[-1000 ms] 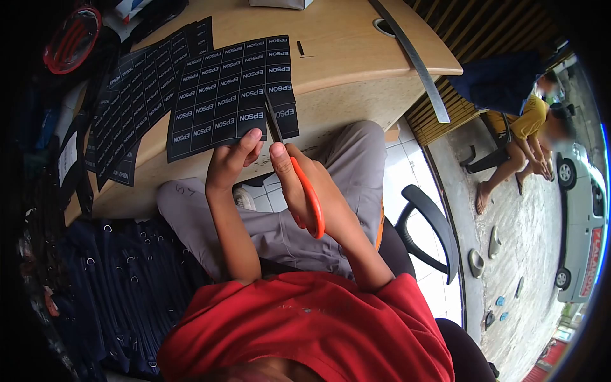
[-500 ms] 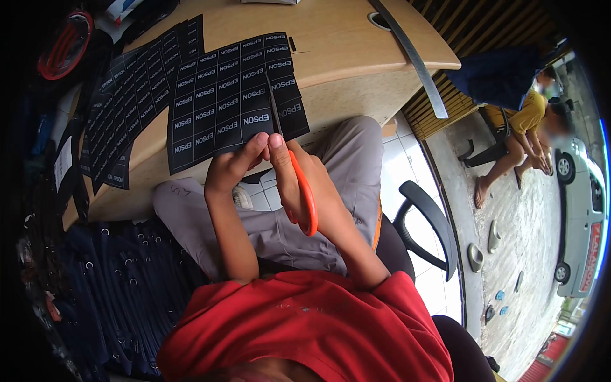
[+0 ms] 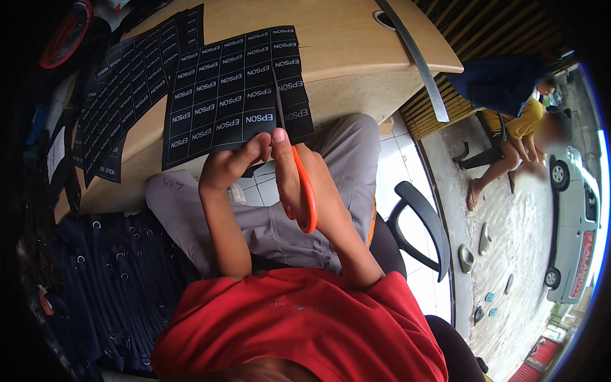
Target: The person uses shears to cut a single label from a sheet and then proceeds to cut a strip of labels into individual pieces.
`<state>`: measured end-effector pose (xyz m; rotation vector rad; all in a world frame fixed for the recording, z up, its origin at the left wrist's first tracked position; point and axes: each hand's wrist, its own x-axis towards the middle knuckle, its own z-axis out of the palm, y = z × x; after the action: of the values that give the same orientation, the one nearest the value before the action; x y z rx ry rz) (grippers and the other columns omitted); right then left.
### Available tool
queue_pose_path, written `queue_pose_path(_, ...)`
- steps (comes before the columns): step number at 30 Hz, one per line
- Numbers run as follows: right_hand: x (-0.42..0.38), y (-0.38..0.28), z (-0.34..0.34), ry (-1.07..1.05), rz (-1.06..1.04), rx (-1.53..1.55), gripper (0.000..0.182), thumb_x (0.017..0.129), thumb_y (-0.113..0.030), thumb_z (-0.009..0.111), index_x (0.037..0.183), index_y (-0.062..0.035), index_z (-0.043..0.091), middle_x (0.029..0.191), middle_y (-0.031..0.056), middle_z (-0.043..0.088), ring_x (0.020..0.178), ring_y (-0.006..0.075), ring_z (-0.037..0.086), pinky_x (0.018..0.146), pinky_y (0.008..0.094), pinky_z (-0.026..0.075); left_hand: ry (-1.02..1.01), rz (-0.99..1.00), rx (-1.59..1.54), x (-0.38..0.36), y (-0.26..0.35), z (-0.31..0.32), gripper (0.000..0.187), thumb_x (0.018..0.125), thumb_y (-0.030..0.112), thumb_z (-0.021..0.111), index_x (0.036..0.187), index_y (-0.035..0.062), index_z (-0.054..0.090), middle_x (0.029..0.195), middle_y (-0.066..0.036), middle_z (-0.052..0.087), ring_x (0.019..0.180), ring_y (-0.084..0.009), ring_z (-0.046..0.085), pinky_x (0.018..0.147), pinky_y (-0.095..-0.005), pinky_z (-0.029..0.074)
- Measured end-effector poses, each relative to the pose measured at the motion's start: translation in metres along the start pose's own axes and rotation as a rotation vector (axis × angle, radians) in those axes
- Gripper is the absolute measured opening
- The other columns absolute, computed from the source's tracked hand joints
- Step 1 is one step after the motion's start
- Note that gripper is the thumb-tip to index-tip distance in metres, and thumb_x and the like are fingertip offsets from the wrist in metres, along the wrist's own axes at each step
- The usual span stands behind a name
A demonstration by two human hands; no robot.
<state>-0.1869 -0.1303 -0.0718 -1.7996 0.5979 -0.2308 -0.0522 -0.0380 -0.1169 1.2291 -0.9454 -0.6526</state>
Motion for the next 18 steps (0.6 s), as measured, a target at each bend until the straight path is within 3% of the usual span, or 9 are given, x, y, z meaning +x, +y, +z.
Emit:
queue_pose_path(4,0.002,0.003,0.001,0.006,0.038,0.002,0.071,0.104,-0.04,0.017,0.054,0.0013,0.045,0.038,0.0103,0.039,0.038,0.0312,0.043,0.05,0.0404,0.04,0.0,0.045,0.034,-0.001,0.003,0.002,0.017,0.091,0.018,0.062,0.095,0.0014,0.062,0.079,-0.002,0.06,0.068,-0.0093,0.056,0.058,-0.0236,0.044)
queue_pose_path(7,0.003,0.003,0.003,0.05,-0.037,-0.036,0.072,0.104,-0.042,0.017,0.053,-0.0004,0.046,0.038,0.0089,0.04,0.037,0.0277,0.044,0.049,0.0379,0.04,0.014,0.175,0.138,0.001,-0.003,0.001,0.017,0.091,0.016,0.062,0.097,0.0011,0.062,0.079,-0.002,0.06,0.068,-0.0099,0.056,0.059,-0.0245,0.045)
queue_pose_path(17,-0.001,0.002,0.005,0.032,0.096,0.057,0.074,0.103,-0.046,0.013,0.052,-0.0019,0.045,0.038,0.0072,0.041,0.035,0.0219,0.044,0.044,0.0322,0.039,-0.044,0.212,0.21,-0.001,0.007,0.001,0.019,0.089,0.015,0.063,0.102,0.0007,0.062,0.081,-0.001,0.062,0.071,-0.0096,0.056,0.065,-0.0263,0.046)
queue_pose_path(18,0.0,0.004,0.006,0.06,0.086,0.056,0.075,0.103,-0.046,0.013,0.052,-0.0018,0.045,0.039,0.0075,0.042,0.036,0.0216,0.045,0.044,0.0322,0.039,-0.026,0.196,0.225,-0.002,0.008,0.002,0.022,0.089,0.021,0.063,0.101,0.0029,0.064,0.086,-0.004,0.064,0.076,-0.0149,0.059,0.071,-0.0291,0.047)
